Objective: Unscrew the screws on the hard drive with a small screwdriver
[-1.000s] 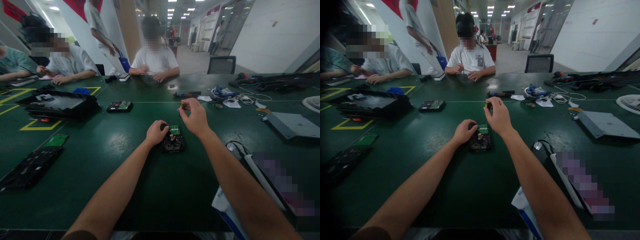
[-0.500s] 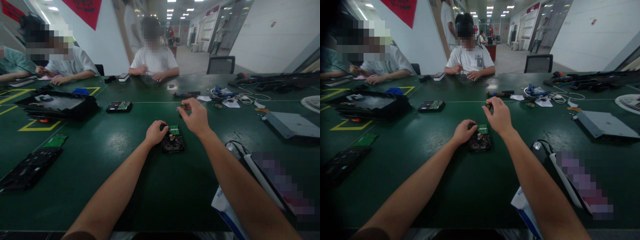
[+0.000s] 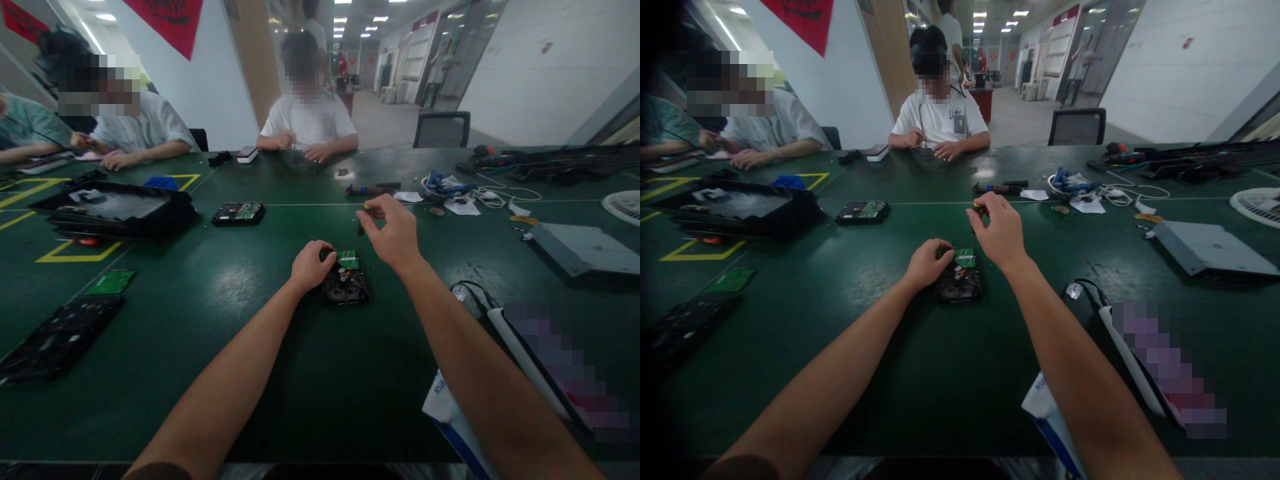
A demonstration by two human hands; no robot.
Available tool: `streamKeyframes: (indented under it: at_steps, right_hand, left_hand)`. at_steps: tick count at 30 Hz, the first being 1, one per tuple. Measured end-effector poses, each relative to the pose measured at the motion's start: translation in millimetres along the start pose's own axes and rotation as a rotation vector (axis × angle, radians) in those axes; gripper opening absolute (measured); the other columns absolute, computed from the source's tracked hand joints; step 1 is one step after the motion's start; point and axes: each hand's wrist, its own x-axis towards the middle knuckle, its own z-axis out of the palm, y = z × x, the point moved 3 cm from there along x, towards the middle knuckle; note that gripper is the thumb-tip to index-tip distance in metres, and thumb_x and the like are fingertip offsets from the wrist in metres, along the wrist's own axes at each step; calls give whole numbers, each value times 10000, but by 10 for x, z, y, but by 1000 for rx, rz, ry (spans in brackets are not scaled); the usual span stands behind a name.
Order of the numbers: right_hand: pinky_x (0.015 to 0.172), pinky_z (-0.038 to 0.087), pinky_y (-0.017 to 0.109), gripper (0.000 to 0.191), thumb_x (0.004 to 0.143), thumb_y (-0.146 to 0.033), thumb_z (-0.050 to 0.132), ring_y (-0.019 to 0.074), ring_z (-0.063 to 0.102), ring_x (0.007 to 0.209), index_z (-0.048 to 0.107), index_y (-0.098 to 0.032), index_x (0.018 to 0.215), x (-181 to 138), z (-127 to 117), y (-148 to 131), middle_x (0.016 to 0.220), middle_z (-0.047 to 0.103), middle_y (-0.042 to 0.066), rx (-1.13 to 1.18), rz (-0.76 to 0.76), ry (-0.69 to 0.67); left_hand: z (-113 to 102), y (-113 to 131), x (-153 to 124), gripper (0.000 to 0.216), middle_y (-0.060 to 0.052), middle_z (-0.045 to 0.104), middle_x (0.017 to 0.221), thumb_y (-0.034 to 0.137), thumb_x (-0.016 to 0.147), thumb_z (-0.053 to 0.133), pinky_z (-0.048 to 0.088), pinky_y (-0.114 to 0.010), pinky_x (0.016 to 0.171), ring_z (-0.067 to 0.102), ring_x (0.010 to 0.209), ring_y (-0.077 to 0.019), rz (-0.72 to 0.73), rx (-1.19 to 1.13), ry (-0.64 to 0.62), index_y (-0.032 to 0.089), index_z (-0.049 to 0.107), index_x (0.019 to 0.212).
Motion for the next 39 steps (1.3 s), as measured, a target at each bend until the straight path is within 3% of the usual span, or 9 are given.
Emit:
streamKeyframes:
  at_steps: [6,13,20,39]
  right_hand:
    - [872,557,452,144,925,-259,615,248,667,926,616,-228,1066,-4,1,6,1053,684,92,-27,-23,38]
    - [833,566,438,132,939,-327,632,247,652,910,580,-246,1029,-22,12,2,1001,664,77,-21,-7,36]
    - [872,558,444,158,904,-220,612,261,642,985,585,-229,1059,-14,2,-29,1071,645,100,-48,-37,40]
    - [863,550,452,117,927,-279,612,245,631,919,560,-244,1026,-8,-5,-18,996,638,71,-53,-17,8]
  left_hand:
    - [6,-8,3,224,-64,711,1139,363,946,637,532,-370,915,666,1055,-235,-13,-1,-5,243,700,1124]
    - [2,-2,4,220,-67,708,1155,360,949,636,531,-368,909,662,1049,-233,-21,0,-9,244,698,1125]
    - [12,-17,-1,224,-65,708,1152,373,947,638,532,-371,912,667,1041,-233,-24,-7,-6,246,700,1120]
    - [27,-30,15,224,-64,712,1150,360,946,637,529,-376,918,662,1068,-240,2,8,-6,244,696,1128]
